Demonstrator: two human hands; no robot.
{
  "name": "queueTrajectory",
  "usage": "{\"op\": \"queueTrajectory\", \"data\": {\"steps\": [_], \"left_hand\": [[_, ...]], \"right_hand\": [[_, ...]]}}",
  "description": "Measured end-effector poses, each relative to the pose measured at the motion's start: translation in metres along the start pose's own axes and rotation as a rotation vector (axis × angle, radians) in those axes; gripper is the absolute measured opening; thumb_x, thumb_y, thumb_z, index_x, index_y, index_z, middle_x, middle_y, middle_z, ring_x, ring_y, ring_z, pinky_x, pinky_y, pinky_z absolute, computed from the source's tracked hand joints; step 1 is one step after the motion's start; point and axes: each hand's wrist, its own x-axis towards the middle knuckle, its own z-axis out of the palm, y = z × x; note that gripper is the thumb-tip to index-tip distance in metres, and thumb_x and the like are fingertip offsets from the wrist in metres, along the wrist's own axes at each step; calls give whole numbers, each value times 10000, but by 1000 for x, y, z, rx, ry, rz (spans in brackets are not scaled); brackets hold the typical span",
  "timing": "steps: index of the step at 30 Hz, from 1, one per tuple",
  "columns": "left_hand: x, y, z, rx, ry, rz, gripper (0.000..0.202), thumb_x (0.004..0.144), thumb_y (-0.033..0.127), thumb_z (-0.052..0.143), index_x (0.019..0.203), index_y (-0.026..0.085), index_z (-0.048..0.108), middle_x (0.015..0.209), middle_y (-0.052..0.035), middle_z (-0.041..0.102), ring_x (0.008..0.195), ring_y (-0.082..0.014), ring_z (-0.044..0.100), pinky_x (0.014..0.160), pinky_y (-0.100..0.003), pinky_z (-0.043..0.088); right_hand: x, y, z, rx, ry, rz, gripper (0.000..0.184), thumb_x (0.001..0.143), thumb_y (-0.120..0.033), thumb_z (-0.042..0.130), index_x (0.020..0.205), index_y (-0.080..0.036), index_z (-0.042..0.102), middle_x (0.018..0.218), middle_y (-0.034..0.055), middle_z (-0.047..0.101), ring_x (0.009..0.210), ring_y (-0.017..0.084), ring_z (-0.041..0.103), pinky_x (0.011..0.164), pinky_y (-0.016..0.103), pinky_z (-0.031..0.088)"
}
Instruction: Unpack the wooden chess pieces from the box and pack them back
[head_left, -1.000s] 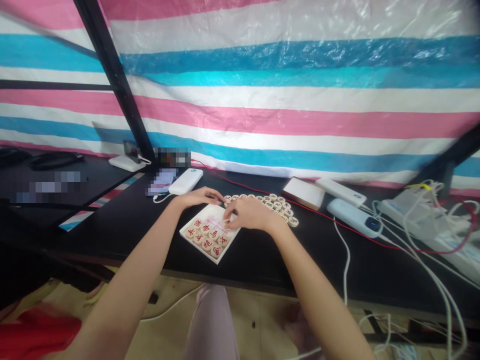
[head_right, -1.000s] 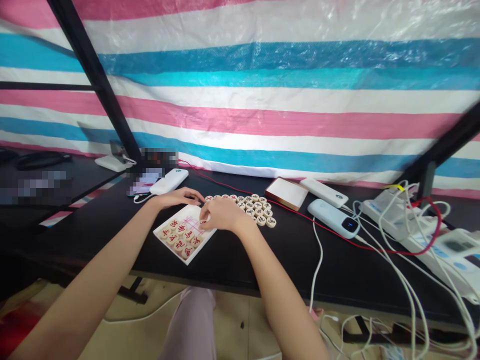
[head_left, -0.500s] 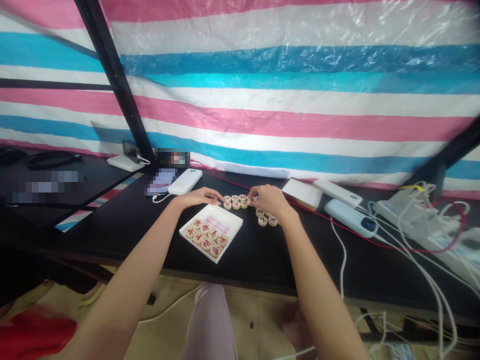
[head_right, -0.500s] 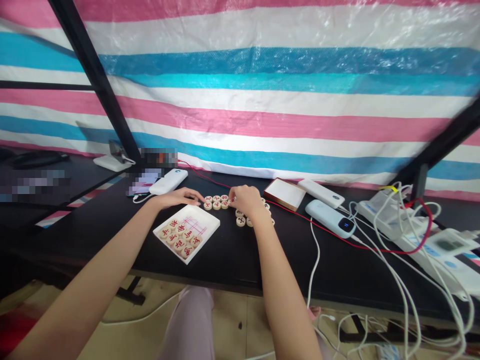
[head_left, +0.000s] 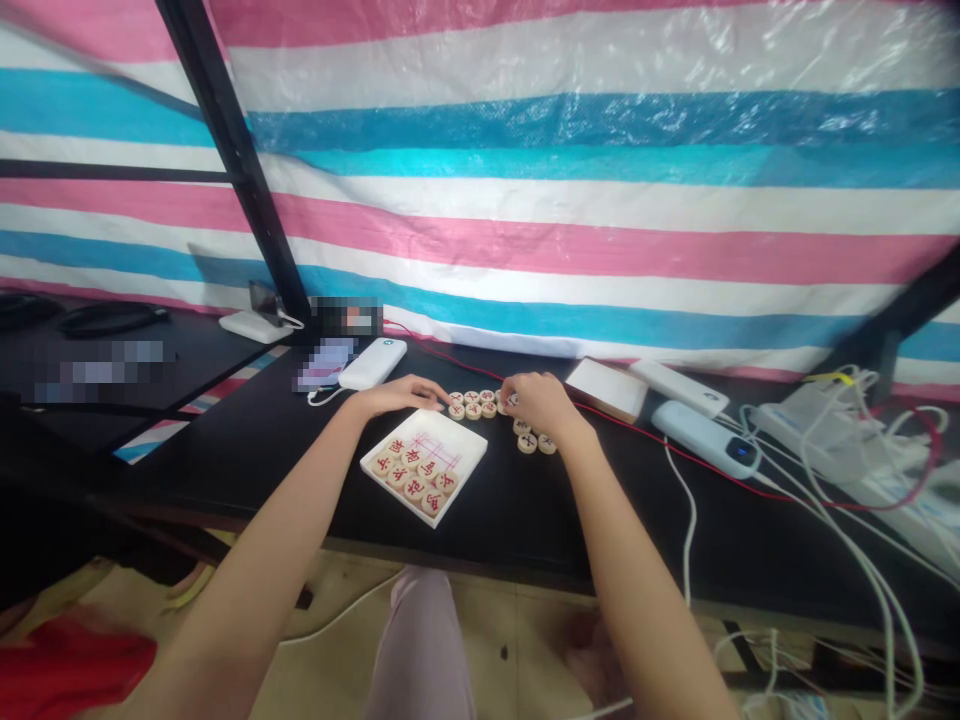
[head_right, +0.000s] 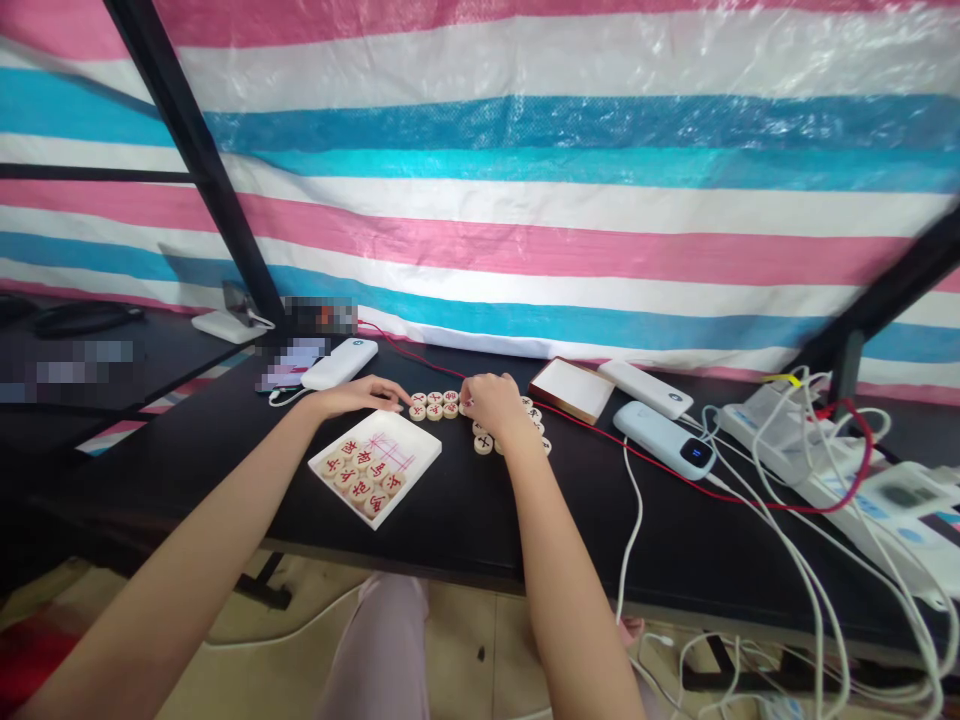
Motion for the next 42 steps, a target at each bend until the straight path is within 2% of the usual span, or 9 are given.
{"op": "queueTrajectory", "data": {"steps": [4,7,11,16,21,26,31,35,42], "left_hand": [[0,1,1,-17,3,-3,324,750,312,671,1040,169,680,974,-63,684,844,-153,591,745,-246,400],[0,2,1,-24,7,-14,317,745,313,678,1024,163,683,958,-62,688,844,-157,597,751,-251,407],[-1,2,1,-21,11,-10,296,722,301,697,980,157,693,945,-64,693,866,-168,604,791,-268,414],[-3,4,0,41,-43,28,256,724,309,693,932,159,704,927,-58,694,865,-172,605,798,-269,422],[-5,5,-2,102,-110,50,248,753,315,669,950,169,702,959,-59,684,893,-175,598,803,-261,427],[-6,3,-5,125,-183,70,247,770,308,657,984,193,697,1012,-56,672,913,-170,592,804,-249,432],[-5,1,-5,121,-178,77,245,766,301,656,978,184,698,999,-58,672,911,-174,590,813,-258,433],[-5,1,-5,86,-181,69,240,753,286,664,969,186,695,990,-55,676,892,-167,594,808,-256,434],[-5,2,-3,55,-140,17,221,718,231,687,933,181,698,946,-40,681,868,-157,593,802,-250,430]], "right_hand": [[0,-4,-3,31,18,-29,119,787,-204,567,851,-205,667,1008,40,638,943,182,584,803,292,365],[-2,-17,-6,187,52,-98,119,797,-255,579,848,-214,679,993,24,641,882,155,589,770,265,379],[-8,-48,0,434,-42,-384,165,751,-264,640,905,-244,693,1013,-7,646,880,133,585,762,233,399],[-14,-81,16,475,-110,-607,246,781,-305,625,1014,-244,678,1034,11,657,1041,177,546,902,292,375],[-17,-91,21,461,-39,-640,199,843,-302,579,998,-208,661,1013,26,653,1028,172,539,912,298,366],[-17,-95,23,420,-15,-689,179,876,-192,509,992,-192,645,1004,27,654,1001,158,536,914,290,364],[-18,-96,24,374,17,-700,214,788,-175,622,1001,-182,639,1018,36,629,1016,171,513,933,299,366],[-18,-97,22,370,47,-738,245,817,-186,596,1053,-225,650,1067,25,613,1056,169,482,966,298,346],[-12,-94,26,375,60,-797,119,828,-265,611,882,-241,714,1021,-10,657,1047,156,501,972,304,328]]}}
